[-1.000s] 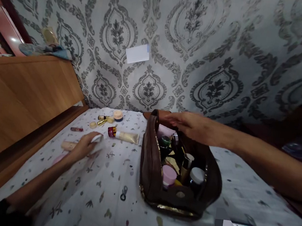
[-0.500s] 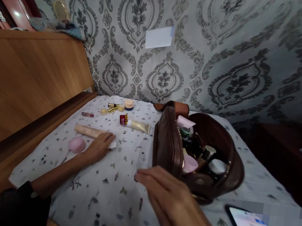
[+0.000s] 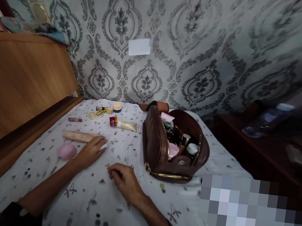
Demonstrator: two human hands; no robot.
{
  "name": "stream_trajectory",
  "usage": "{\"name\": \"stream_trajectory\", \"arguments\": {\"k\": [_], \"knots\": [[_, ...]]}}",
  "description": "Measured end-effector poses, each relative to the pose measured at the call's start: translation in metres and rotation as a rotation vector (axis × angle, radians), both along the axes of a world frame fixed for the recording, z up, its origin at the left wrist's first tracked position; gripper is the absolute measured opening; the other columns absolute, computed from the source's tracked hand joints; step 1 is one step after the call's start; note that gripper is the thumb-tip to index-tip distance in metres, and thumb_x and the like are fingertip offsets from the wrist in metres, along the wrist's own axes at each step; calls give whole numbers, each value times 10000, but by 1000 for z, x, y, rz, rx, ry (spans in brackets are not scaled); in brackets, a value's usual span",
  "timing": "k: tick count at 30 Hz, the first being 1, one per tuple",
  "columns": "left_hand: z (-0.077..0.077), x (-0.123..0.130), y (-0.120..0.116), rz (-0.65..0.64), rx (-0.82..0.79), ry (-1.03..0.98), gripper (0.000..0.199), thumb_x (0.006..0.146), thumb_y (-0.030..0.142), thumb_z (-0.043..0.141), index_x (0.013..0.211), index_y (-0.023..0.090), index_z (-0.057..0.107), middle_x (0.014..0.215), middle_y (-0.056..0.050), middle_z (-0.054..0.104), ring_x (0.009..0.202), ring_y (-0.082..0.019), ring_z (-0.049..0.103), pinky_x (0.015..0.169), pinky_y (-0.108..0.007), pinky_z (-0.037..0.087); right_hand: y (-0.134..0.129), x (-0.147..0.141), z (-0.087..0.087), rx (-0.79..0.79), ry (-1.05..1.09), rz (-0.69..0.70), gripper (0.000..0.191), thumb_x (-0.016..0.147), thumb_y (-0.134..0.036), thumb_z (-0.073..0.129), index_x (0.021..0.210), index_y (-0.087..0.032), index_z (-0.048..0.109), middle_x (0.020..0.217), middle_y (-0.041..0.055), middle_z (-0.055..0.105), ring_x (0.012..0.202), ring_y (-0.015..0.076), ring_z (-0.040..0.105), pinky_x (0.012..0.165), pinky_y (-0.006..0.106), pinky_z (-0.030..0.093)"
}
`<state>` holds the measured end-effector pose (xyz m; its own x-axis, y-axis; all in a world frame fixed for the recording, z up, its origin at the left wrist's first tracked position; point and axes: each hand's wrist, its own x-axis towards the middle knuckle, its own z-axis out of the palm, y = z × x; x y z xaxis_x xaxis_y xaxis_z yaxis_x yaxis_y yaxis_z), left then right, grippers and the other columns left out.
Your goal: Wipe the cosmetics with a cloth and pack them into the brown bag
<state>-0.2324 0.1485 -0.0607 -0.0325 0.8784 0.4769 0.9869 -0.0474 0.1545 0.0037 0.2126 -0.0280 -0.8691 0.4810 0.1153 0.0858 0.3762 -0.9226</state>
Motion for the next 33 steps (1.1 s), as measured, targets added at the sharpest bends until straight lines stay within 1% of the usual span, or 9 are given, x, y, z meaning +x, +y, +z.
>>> {"name": "stream_trajectory", "arguments": {"k": [3,6,10,12,15,18,25,29,33], "knots": [[2,2,2,-39,-3,-10,347,896,102,506,1227,178,579,1211,-130,616,1171,-274,572,1042,-490,487,1,-1,-10,-90,12,-11,284,897,-283,485,1000,-140,708,801,48,692,639,123,584,577,223,455],[17,8,20,-65,-11,-15,447,866,42,478,1282,199,528,1240,-107,586,1181,-241,561,1036,-434,495,1,1,-12,-140,45,-11,272,884,-290,501,987,-150,710,799,50,690,654,130,593,569,224,456],[46,18,75,-84,-20,11,458,938,137,443,1390,203,410,1391,-123,473,1315,-241,461,1100,-413,428,1,4,-8,-117,65,8,254,868,-244,494,960,-162,715,783,42,692,667,138,598,592,237,459],[54,22,109,-92,-47,35,439,964,185,428,1401,194,392,1418,-138,454,1333,-252,446,1113,-435,399,1,6,-7,-108,64,10,254,856,-222,494,956,-170,721,772,33,690,650,134,592,587,232,452],[52,28,147,-104,-136,72,429,948,246,492,1358,138,429,1380,-182,502,1299,-283,485,1098,-470,383,1,6,-10,-115,69,-9,262,821,-173,500,933,-170,737,740,21,682,631,125,588,600,226,446],[46,31,165,-96,-237,93,428,912,269,556,1296,101,472,1266,-201,584,1227,-299,540,1054,-470,398,1,5,-14,-181,89,-26,253,795,-155,518,909,-170,743,713,13,671,632,122,594,609,222,451],[59,35,154,-22,-373,-9,190,816,238,643,976,165,572,1029,-147,652,1037,-316,629,936,-440,449,5,0,-20,-468,172,-77,187,811,-282,609,916,-153,694,715,-1,630,585,97,571,545,202,438],[64,45,121,24,-330,-210,245,739,191,639,973,158,574,966,-120,663,987,-319,636,896,-427,462,12,-3,-29,-578,287,-179,455,774,-428,673,1134,-157,609,929,42,614,734,149,660,575,242,506],[62,66,76,36,-265,-477,220,800,277,556,990,166,572,849,-42,661,817,-235,640,752,-328,498,15,-4,-33,-577,349,-247,725,767,-376,697,1420,-227,421,1263,115,522,1014,214,636,717,321,579]]}}
